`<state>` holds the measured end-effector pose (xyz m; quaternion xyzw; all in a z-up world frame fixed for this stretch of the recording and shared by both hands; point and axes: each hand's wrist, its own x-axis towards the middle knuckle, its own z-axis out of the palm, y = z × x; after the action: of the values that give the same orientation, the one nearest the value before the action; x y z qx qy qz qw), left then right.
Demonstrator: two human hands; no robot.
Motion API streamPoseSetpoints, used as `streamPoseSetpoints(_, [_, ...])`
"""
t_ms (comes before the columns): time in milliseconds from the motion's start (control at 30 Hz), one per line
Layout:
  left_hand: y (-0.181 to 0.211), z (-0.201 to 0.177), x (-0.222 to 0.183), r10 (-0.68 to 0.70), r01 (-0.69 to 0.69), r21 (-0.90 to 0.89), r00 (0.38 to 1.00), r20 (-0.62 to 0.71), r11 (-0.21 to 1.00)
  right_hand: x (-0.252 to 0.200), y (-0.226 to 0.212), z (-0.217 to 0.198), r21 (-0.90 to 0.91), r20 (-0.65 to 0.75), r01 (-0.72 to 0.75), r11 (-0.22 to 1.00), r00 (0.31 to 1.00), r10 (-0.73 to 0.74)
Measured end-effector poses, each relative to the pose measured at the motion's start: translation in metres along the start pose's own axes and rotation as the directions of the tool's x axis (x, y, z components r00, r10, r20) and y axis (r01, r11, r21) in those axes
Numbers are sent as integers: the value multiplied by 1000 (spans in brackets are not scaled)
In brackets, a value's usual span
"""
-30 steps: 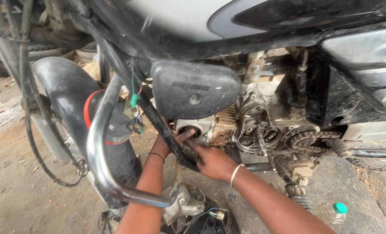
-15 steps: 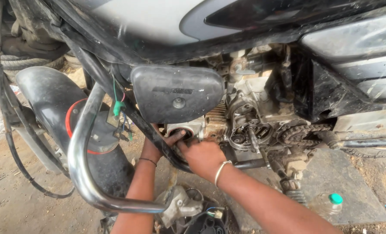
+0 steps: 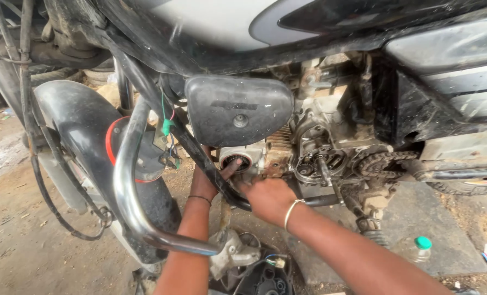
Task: Installing a timing chain and inspecting the cylinder head of a motorcycle engine.
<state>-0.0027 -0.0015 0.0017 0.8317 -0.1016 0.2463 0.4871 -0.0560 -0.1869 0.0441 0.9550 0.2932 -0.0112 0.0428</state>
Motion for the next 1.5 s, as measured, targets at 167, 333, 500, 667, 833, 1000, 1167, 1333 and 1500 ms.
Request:
streamPoseSetpoints(167, [-21, 7, 0, 38, -33, -119, 999, 34, 992, -6, -4, 8, 209, 38, -14, 978, 999, 6])
streamPoseSetpoints(333, [-24, 11, 1, -198, 208, -92, 975, 102, 974, -3, -3, 2, 360, 37, -76, 930, 997, 68])
streamPoseSetpoints(500, [-32, 18, 4, -75, 78, -83, 996, 43, 993, 2, -5, 8, 408, 112, -158, 899, 986, 122])
streamPoseSetpoints(667, [-23, 17, 5, -129, 144, -193, 988, 85, 971, 3, -4, 5, 240, -6, -108, 965, 994, 113])
streamPoseSetpoints(833, [-44, 25, 0, -69, 80, -188, 996, 60, 979, -24, 31, 45, 581, -206, -58, 812, 954, 216])
streamPoseSetpoints(1000, [-52, 29, 3, -55, 61, -238, 998, 30, 969, -43, 59, 44, 933, 315, -98, -346, 685, 657])
streamPoseSetpoints(1167, [-35, 30, -2, -87, 92, -278, 996, 31, 956, -26, 59, 37, 798, 350, 31, -602, 790, 504])
streamPoseSetpoints(1333, [-54, 35, -3, -37, 43, -258, 999, 28, 965, -8, 89, 63, 694, 377, 0, -720, 852, 364])
streamPoseSetpoints(1500, [-56, 41, -4, -91, 99, -331, 995, 41, 938, -14, 100, 61, 686, 319, -82, -723, 927, 198])
